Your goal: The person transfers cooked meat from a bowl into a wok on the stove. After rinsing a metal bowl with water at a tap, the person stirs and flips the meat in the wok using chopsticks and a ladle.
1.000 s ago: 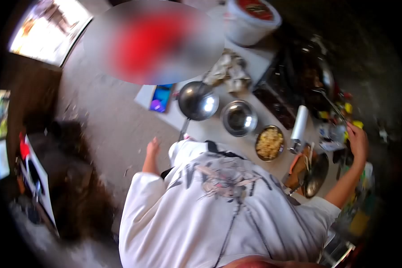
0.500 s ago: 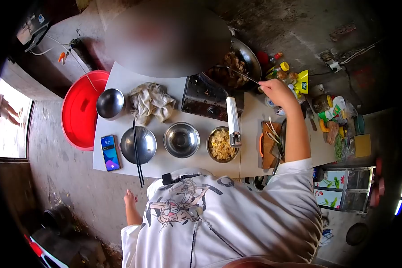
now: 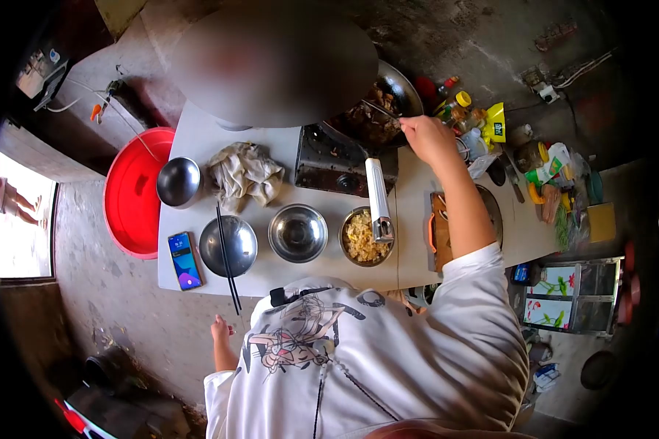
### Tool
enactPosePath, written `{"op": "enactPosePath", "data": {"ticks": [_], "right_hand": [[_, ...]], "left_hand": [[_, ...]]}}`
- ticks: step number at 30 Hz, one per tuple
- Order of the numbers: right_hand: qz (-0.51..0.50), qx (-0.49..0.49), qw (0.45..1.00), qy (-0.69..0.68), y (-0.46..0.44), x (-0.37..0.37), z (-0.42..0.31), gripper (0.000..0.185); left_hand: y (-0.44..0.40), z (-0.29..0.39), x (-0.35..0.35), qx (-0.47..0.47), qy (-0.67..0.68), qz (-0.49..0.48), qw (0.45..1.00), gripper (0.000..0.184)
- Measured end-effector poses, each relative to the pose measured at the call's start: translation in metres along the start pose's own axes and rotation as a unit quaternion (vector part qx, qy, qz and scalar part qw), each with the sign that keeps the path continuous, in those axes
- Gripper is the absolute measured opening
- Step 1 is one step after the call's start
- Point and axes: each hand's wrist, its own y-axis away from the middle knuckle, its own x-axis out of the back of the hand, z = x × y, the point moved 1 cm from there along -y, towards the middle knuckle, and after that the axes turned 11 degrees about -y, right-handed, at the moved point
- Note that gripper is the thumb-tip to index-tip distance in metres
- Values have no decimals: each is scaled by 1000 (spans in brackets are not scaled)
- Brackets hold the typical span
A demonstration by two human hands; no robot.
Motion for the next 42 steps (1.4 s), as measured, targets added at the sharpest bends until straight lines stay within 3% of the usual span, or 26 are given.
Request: {"op": "enactPosePath", "data": {"ticks": [1, 2, 5, 8, 12, 15, 17, 21, 23, 25, 29, 32, 35, 42], "right_hand": [[1, -19, 1000, 8, -2, 5, -2, 24], [3, 7, 1000, -5, -4, 10, 10, 24], [-46, -34, 998, -9, 15, 36, -2, 24], [-6, 17, 1000, 5, 10, -4, 20, 22], [-40, -26, 999, -20, 12, 31, 6, 23], [20, -11, 1000, -3, 1, 8, 15, 23], [-9, -30, 999, 17, -8, -6, 22, 23], [-23, -2, 999, -23, 4, 37, 30, 22], [-66, -88, 994, -12, 16, 60, 17, 22], [-34, -17, 999, 13, 9, 31, 37, 22], [-25, -15, 999, -18, -3, 25, 47, 22], [-37, -66, 995, -68, 7, 54, 46, 23], [-60, -49, 997, -32, -5, 13, 64, 23], [-37, -36, 996, -74, -5, 41, 57, 22]], "left_hand": [[-6, 4, -2, 39, 30, -12, 999, 50], [-9, 4, -4, 36, 30, -11, 999, 50], [-13, -10, -7, 5, 33, 13, 999, 49], [-9, -8, -4, 15, 24, 3, 1000, 49], [-9, -5, -1, 25, 23, -6, 999, 49], [-7, -3, 4, 27, 17, -8, 999, 49], [-4, -2, 4, 30, 12, -15, 999, 49], [6, 1, 7, 43, -13, -27, 999, 48], [8, 3, 7, 57, -28, -31, 997, 48], [9, 2, 7, 69, -27, -33, 997, 48], [-8, -6, -4, 70, 93, 6, 993, 46], [-9, 0, 0, 50, 49, -17, 997, 46], [-5, 6, 6, 22, -19, -52, 998, 46], [8, 15, 11, 14, 2, -33, 999, 47]]}}
